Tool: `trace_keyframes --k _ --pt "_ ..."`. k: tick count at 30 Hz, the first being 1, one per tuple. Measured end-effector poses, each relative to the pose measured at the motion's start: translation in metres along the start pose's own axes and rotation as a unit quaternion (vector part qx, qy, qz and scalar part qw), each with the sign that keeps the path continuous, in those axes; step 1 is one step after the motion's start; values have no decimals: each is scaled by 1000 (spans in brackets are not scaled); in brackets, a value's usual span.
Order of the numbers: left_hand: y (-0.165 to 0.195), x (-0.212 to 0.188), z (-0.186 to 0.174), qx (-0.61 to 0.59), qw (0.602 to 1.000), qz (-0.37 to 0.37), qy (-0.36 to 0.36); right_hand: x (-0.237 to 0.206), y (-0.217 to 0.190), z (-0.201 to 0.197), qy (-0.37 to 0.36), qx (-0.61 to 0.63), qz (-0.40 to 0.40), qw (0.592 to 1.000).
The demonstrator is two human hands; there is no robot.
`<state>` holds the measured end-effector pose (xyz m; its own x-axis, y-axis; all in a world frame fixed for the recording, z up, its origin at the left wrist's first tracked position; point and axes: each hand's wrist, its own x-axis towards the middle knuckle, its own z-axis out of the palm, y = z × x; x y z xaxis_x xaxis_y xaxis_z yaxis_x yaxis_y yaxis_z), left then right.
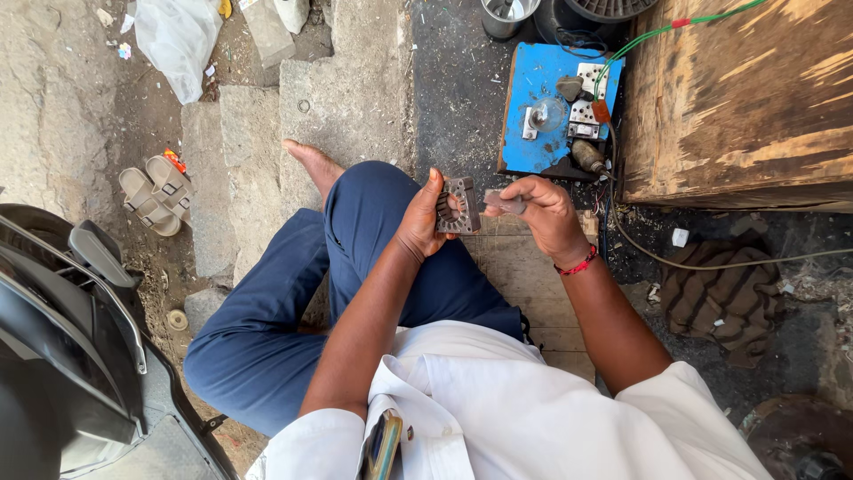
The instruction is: The person sits on the ground holding a small metal component and repeatedly files its surface, turning the piece over to work different sides. They continue filing the metal block against a hand tool for the rest of the clip.
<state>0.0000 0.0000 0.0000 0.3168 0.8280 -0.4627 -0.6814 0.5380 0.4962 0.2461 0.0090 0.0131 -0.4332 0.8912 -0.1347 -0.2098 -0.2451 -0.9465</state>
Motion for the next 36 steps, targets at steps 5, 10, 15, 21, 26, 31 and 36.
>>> trace_keyframes --k 5,10,15,21,26,31,36 --pt "2 -2 0 1 1000 -8 -6 0 -32 15 -80 136 -27 987" --pt "1 -2 -1 -16 1000 -15 -12 2 -35 26 -54 8 -49 997" --pt "2 -3 -2 -27 999 -30 -9 2 -38 54 8 -116 -76 990" --pt "3 -4 -2 -33 999 -23 -22 5 -67 75 25 -350 -180 919" --pt "1 -3 -5 -47 999 -20 -18 1 -78 86 14 -344 -205 916" --pt "0 -4 -5 -40 999 7 -22 -4 -72 97 69 -393 -175 900" --pt "1 -6 -4 -34 999 10 -9 0 -59 102 135 -377 -171 900"
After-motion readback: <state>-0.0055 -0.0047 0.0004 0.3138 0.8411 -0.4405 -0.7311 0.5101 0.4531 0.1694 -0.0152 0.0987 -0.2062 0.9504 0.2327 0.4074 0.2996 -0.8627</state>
